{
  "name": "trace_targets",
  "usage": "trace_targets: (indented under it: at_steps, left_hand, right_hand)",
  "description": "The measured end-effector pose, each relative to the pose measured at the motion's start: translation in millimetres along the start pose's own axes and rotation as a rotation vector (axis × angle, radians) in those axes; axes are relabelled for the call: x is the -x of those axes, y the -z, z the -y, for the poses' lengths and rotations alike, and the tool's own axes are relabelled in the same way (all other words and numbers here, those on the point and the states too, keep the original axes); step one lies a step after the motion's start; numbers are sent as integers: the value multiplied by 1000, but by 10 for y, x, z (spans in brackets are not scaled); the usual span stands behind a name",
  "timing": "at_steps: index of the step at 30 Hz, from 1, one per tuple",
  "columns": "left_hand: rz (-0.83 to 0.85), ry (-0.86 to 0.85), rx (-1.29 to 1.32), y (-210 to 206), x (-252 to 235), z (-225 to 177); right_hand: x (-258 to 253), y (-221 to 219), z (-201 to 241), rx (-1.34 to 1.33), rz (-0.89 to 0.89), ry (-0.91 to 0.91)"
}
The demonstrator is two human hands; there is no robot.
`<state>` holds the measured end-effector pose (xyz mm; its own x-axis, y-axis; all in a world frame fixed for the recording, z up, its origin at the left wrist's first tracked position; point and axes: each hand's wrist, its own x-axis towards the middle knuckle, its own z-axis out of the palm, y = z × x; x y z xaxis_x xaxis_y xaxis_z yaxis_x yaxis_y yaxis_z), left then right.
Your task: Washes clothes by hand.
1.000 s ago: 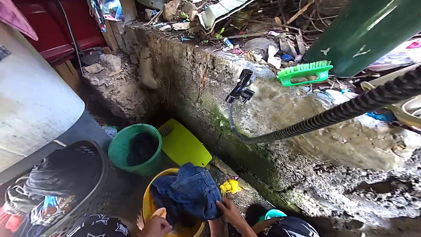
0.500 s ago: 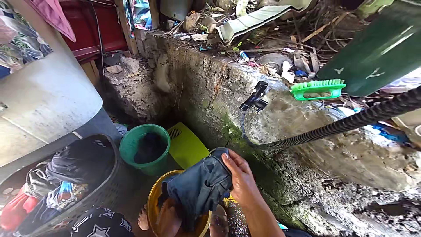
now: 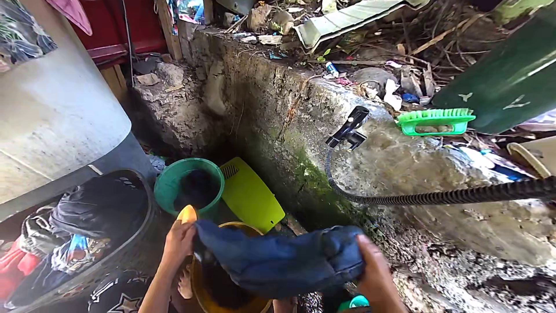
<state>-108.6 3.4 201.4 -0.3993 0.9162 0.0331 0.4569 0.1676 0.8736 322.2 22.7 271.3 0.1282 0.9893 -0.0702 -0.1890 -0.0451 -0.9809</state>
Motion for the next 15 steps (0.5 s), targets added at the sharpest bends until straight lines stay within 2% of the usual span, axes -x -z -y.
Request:
trace_targets:
  at_steps: [1, 2, 4, 5, 8, 11, 13, 15]
  left_hand:
    - [136, 81, -298, 12, -70, -65]
    - [224, 133, -472, -34, -92, -120]
    - [284, 102, -498, -183, 3, -182]
    - [314, 70, -445, -271, 85, -182]
    - [400, 33, -296, -549, 346, -79]
    - [332, 9, -168, -677, 470, 76]
    - [231, -3, -78, -614, 497, 145]
    - [168, 6, -51, -514, 521, 208]
  right_hand:
    - [68, 27, -249, 56, 25, -213]
    - [160, 28, -486, 84, 57, -436]
    - [349, 14, -910, 39, 79, -741]
    - [423, 3, -1048, -27, 75, -798]
    - [502, -49, -1061, -236, 130, -658]
    - [500, -126, -754, -507, 300, -442]
    - [529, -114, -756, -738, 526, -266]
    - [462, -11, -1314, -1034, 837, -8]
